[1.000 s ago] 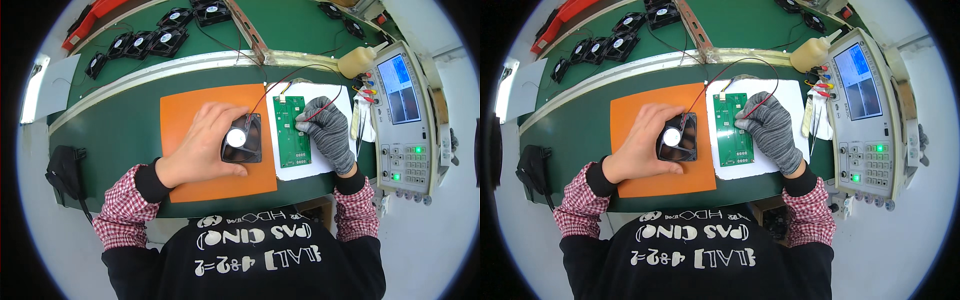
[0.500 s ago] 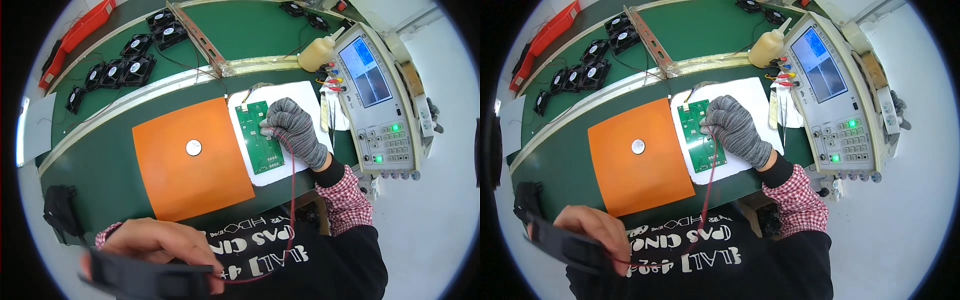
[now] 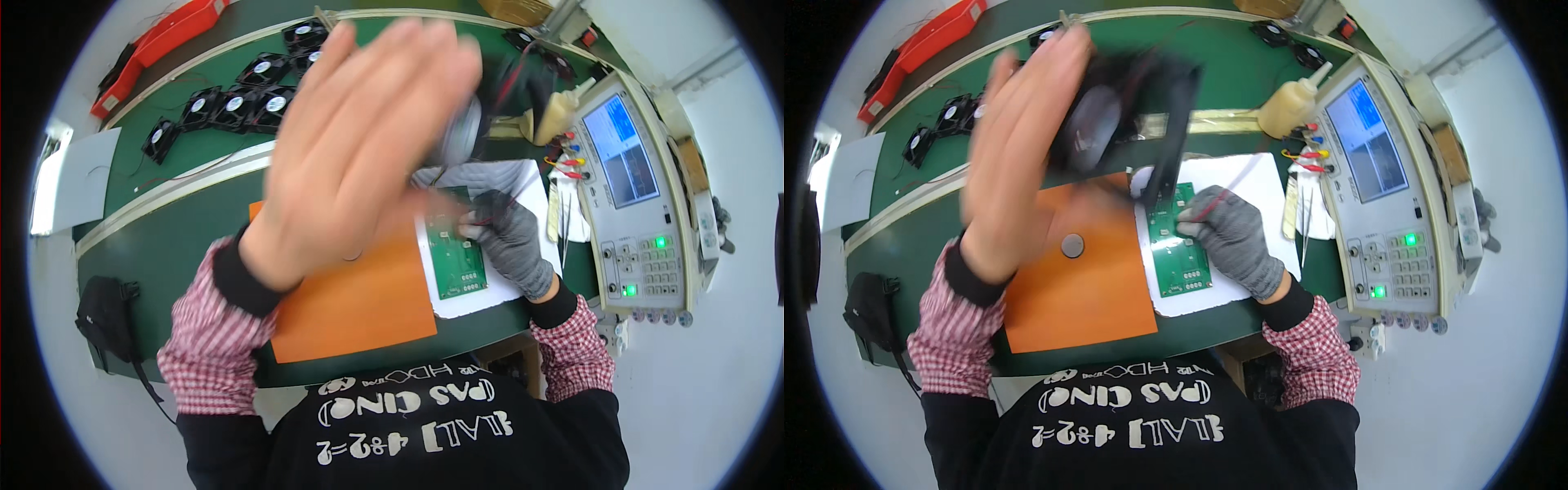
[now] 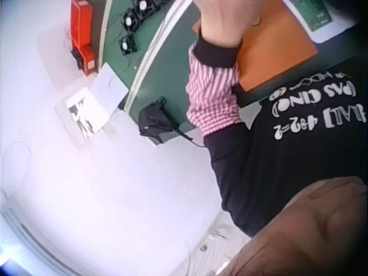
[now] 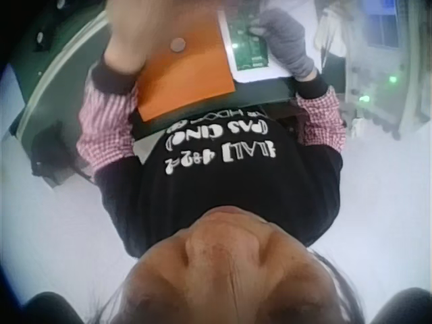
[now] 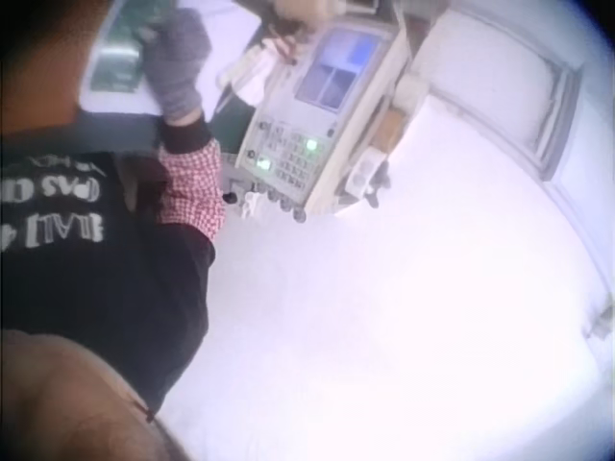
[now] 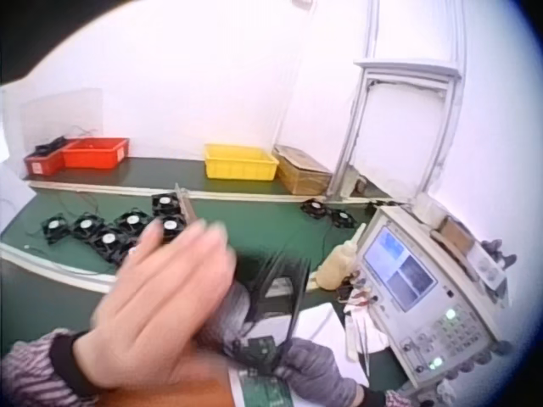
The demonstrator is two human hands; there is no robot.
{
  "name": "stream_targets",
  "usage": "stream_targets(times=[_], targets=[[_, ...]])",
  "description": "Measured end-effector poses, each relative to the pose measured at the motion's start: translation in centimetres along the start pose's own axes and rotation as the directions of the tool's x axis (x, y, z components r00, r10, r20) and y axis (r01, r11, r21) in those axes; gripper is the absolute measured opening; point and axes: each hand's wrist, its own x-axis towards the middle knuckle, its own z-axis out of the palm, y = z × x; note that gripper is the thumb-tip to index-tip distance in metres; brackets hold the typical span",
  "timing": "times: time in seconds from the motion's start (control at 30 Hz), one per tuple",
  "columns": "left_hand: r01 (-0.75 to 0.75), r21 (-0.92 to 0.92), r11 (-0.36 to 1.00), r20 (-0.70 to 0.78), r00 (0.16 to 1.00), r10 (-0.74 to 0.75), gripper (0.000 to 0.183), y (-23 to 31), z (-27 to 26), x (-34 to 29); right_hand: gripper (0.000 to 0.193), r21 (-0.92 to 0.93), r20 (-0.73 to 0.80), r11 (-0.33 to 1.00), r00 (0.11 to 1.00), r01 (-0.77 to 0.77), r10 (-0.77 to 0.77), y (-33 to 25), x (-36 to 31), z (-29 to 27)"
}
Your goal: The person tests multiple small black cooling fans by connecting them to a green circuit board using red and black wires. They pick up each fan, connect the wires to the board, observe the fan spinning, and then disconnect and place the fan aside. The process is repeated for several fans on a green workbench.
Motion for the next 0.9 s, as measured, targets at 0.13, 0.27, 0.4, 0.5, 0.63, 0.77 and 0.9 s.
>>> stream_targets(times=[0.13,0.27,0.4,0.5,0.63,0.77,0.9], targets=[[0.466,0.335,0.819,-0.003,0.870,-0.493,0.068,-6.5,6.5,-4.6,0.020,0.140,-0.119,0.990,0.993,0.000,0.017,-0.7,0.6,0.3],[0.350,0.656,0.668,0.323,0.670,-0.668,0.026,-11.2,5.3,-12.4,0.038,0.150,-0.181,0.989,0.983,0.007,0.020,-0.4,0.7,-0.2],[0.446,0.155,0.881,0.357,0.807,-0.471,0.011,-7.4,1.8,-9.8,0.045,0.020,-0.241,0.990,0.962,0.138,-0.129,-0.8,0.8,-0.2],[0.134,-0.371,0.919,0.326,0.945,-0.006,0.015,-0.2,-0.7,-7.2,0.058,-0.227,-0.019,0.921,0.944,0.316,-0.328,-4.6,1.4,0.2],[-0.125,-0.656,0.745,0.337,0.834,0.437,0.014,6.7,-3.4,-6.6,0.056,-0.134,0.334,0.827,0.810,0.546,-0.482,-5.9,0.9,1.2],[0.153,-0.297,0.942,0.700,0.706,0.106,0.013,0.5,-6.3,-6.9,0.027,-0.520,0.334,0.732,0.894,0.439,-0.299,-5.0,1.6,-2.1],[0.064,0.251,0.966,0.579,0.789,-0.203,0.015,-2.7,-8.0,-8.7,0.013,-0.627,0.205,0.733,0.963,0.265,-0.173,-3.8,1.8,-3.0]])
